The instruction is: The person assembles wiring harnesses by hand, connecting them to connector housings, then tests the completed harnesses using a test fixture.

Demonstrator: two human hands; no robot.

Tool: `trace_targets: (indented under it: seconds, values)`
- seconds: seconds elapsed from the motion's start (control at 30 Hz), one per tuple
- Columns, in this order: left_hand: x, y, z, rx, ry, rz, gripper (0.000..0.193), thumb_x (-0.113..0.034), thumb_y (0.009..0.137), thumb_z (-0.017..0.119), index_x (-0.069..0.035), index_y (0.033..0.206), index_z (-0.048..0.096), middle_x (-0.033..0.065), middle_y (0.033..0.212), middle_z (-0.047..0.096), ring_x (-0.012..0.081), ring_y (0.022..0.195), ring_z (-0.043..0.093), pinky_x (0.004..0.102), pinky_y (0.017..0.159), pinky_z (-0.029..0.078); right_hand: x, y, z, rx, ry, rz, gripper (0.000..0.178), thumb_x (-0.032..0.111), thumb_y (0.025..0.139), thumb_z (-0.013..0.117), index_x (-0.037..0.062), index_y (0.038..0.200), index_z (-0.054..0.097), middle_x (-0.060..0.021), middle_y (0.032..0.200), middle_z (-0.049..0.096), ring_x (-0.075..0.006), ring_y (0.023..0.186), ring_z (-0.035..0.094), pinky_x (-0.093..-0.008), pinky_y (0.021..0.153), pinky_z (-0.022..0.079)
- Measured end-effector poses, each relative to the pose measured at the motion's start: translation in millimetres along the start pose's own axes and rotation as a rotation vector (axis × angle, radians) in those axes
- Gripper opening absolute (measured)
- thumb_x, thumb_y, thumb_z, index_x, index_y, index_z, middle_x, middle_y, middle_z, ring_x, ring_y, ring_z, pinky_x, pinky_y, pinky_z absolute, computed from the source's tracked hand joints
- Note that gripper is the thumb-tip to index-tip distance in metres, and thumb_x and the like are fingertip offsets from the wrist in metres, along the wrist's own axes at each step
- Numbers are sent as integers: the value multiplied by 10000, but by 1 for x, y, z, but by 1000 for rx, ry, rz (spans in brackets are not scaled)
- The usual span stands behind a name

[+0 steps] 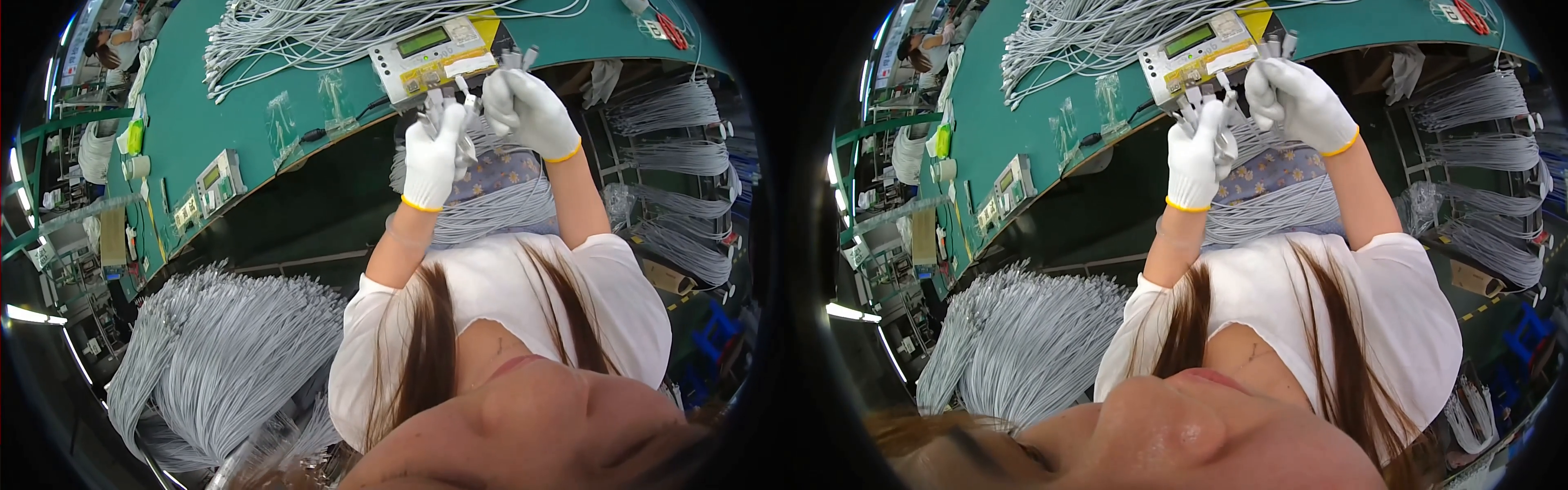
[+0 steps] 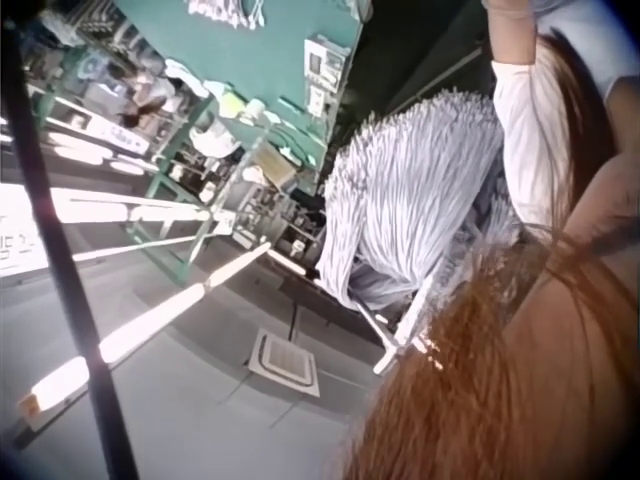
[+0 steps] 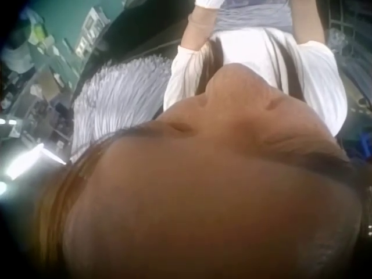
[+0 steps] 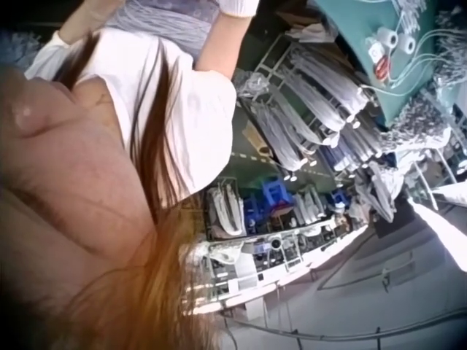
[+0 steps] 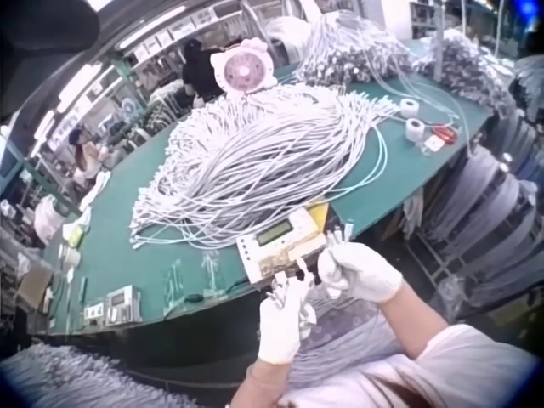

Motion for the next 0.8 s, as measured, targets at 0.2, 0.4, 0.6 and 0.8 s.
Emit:
trace_targets:
  seconds: [0.2,0.4,0.6,0.8]
  values:
    - [-7,8,3,4,-41,-27,399,-372,961,521,8,892,623,57,593,588,105,418,515,226,378,372,16,-7,-5,-263,-621,222,372,332,962,494,57,712,501,24,581,419,-77,516,381,-246,499,346]
    - [-12,11,-14,146,-36,-142,421,-390,962,516,11,883,619,61,631,610,104,432,526,217,384,380,-15,4,2,-490,-1003,-200,372,316,947,533,22,724,583,-4,649,533,-79,580,474,-237,550,401]
    - [3,5,-16,-90,112,87,342,-335,960,555,-9,878,617,36,689,627,75,474,530,213,398,383,-32,15,3,-389,-908,1,367,310,938,546,-9,779,632,-22,685,597,-82,610,512,-253,563,417]
    - [4,4,-20,-46,115,94,300,-299,949,588,-9,878,612,18,689,621,65,469,518,219,395,389,-25,15,16,-316,-1121,81,397,324,942,532,-27,786,632,-44,655,600,-102,577,522,-264,563,424]
Point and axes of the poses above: each hand's wrist, its own y-axis towards the middle knuckle, its own z-axis out of the palm, x = y × z, the point moved 1 cm from there along y, towards the middle knuckle
